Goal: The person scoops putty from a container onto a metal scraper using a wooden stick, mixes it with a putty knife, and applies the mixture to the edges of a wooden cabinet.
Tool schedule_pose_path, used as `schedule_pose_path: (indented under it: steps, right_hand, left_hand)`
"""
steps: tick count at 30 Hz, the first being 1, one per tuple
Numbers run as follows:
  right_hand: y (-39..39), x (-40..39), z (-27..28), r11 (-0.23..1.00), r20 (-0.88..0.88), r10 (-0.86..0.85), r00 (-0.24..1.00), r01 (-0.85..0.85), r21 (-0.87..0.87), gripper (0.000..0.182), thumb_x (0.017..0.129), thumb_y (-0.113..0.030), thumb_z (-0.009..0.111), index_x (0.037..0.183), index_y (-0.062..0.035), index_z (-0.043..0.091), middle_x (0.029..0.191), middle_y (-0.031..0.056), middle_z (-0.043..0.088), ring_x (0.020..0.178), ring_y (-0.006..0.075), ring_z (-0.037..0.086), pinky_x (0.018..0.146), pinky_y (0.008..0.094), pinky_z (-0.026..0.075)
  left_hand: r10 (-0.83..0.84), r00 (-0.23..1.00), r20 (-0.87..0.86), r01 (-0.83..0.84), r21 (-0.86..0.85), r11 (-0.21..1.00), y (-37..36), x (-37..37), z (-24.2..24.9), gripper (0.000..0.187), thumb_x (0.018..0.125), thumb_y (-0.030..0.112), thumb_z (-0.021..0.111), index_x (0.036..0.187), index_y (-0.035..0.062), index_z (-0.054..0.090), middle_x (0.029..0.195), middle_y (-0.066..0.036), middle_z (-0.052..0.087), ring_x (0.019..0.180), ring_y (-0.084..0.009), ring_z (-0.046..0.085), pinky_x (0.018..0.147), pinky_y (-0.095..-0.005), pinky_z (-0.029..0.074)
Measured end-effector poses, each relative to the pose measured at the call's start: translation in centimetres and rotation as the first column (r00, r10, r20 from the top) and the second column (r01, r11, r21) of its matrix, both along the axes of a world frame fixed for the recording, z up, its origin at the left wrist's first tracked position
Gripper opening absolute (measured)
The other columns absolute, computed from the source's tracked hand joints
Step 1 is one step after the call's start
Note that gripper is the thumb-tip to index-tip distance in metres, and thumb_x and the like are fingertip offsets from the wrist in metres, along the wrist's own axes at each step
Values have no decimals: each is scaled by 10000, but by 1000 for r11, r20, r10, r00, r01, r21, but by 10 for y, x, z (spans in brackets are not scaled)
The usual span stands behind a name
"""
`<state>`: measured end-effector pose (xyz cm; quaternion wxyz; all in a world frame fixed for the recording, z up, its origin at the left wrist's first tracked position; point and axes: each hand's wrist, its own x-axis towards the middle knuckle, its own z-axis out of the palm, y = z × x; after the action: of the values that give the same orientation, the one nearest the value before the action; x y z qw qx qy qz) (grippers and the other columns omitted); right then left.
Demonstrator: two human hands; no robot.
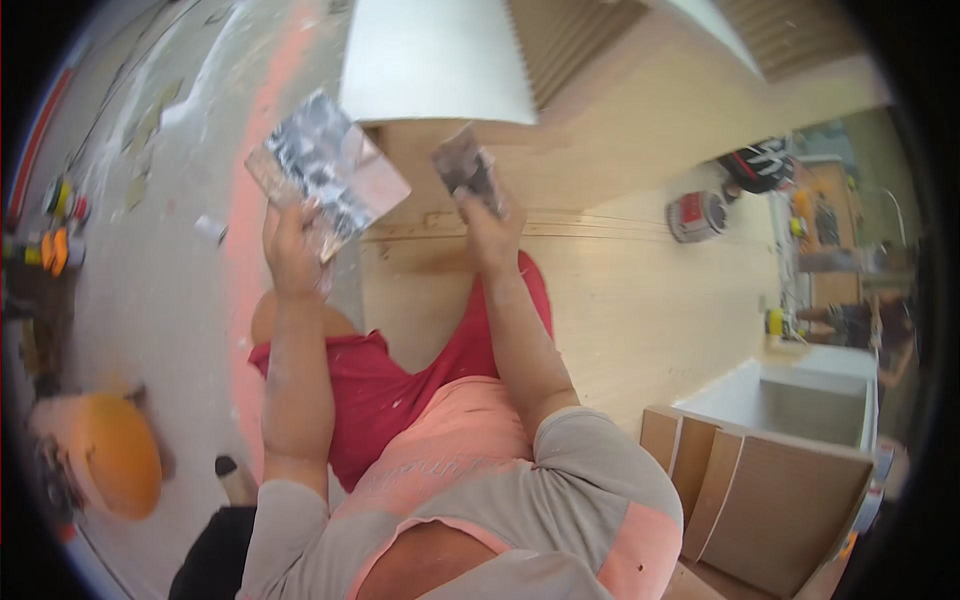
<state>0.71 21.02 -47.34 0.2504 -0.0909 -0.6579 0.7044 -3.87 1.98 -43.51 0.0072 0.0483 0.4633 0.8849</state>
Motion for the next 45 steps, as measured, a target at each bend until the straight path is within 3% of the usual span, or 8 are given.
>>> schedule_pose_path:
  steps: [6, 12, 18, 23, 27, 36, 41, 45]
  right_hand:
    - [19, 39, 30, 580, 124, 404, 906, -358, 731, 519, 650, 153, 440, 1119, -41, 546, 1121, 152, 554, 1112, 282, 476, 916, 329, 381]
    - [50, 67, 49, 722, 73, 162, 984, -169, 671, 443, 647, 115, 510, 1052, -52, 581, 1035, 125, 587, 1000, 267, 537, 829, 334, 432]
    - [24, 67, 114, 137, -59, 261, 964, 23, 990, 491, 515, 78, 616, 984, -68, 615, 1101, 93, 577, 997, 304, 527, 811, 377, 456]
    - [63, 82, 113, 349, 125, 456, 881, -306, 886, 513, 541, 121, 574, 1025, -49, 594, 1058, 91, 594, 993, 291, 536, 812, 335, 460]
    - [155, 78, 130, 535, -204, -441, 874, 439, 722, 294, 755, 31, 565, 1039, -38, 589, 932, 158, 616, 848, 244, 604, 737, 297, 463]
    - [278, 6, 161, -157, -739, -228, 634, 725, 671, 399, 713, 47, 540, 1093, -67, 580, 1072, 123, 588, 1029, 313, 531, 865, 351, 433]
    - [262, 27, 140, -98, -567, -361, 741, 574, 813, 440, 654, 51, 496, 1067, -68, 592, 1064, 116, 594, 1018, 318, 536, 874, 344, 427]
    - [259, 42, 185, 420, -477, -466, 745, 661, 622, 362, 720, -19, 543, 1074, -74, 601, 982, 104, 638, 887, 212, 615, 794, 273, 451]
  left_hand:
    - [-227, 974, 16, 216, 242, 946, 13, 17, 12, 338, 796, 32, 424, 1131, -12, 418, 1009, -107, 540, 861, -192, 569, 727, -321, 477]
    - [-26, 940, -341, -126, -416, 900, 8, 18, -4, 315, 767, 44, 479, 1075, -10, 450, 918, -28, 529, 810, -98, 502, 679, -250, 428]
    - [-118, 950, -288, 12, -345, 939, 31, 37, 23, 360, 756, 39, 482, 1108, -20, 443, 979, -56, 522, 836, -127, 510, 706, -273, 433]
    - [67, 906, -418, -275, -461, 844, 17, 27, 6, 391, 762, 28, 436, 1149, -23, 404, 1001, -86, 500, 866, -132, 494, 767, -272, 413]
    - [53, 990, -131, -43, 74, 996, 29, 26, 37, 414, 749, 49, 436, 1155, -25, 397, 978, -84, 494, 838, -148, 500, 741, -270, 415]
    - [-41, 999, -17, 40, -52, 998, 36, 27, 20, 453, 719, 68, 450, 1155, -35, 388, 966, -85, 489, 820, -150, 501, 724, -267, 418]
    - [-48, 999, -12, 48, 15, 999, 39, 29, 21, 425, 730, 63, 452, 1140, -29, 393, 942, -75, 497, 792, -131, 500, 698, -255, 416]
    - [-95, 995, -8, 95, 25, 995, 37, 24, 6, 412, 732, 50, 451, 1133, -28, 397, 945, -79, 497, 796, -131, 500, 703, -255, 416]
